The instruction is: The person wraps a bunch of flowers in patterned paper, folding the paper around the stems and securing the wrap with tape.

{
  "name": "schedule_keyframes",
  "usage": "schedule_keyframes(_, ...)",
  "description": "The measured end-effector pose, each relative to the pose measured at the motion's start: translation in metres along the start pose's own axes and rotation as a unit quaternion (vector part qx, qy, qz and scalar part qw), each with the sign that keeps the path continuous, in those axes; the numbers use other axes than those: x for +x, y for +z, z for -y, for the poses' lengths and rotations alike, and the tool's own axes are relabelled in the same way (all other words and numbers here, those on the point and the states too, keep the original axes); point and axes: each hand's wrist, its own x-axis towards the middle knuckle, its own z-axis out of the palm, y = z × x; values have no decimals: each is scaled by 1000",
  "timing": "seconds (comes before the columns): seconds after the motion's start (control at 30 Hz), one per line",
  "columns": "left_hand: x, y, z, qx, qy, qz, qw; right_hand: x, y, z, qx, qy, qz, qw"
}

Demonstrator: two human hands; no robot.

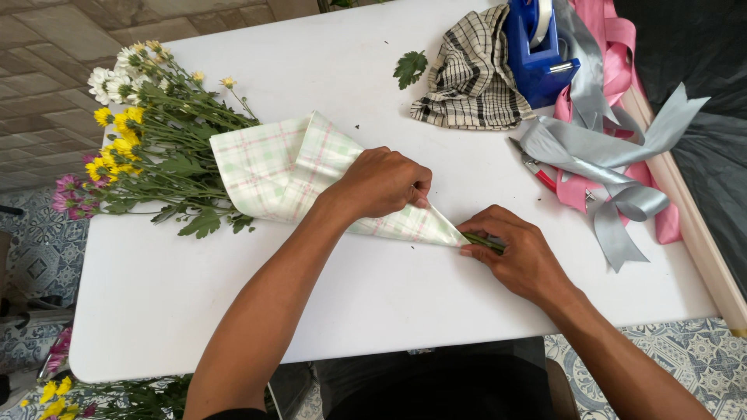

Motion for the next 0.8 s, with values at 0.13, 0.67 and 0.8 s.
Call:
schedule_keyframes(0.13,12,10,9,5,-2,6,1000,-1,1,2,3,-6,-12,1000)
schedule_keyframes(0.67,17,10,3,28,-4,31,999,-3,4,-5,-33,-49,-12,998)
schedule_keyframes(0.8,16,9,0,35,2,44,998,-5,5,-5,-59,-64,-10,996)
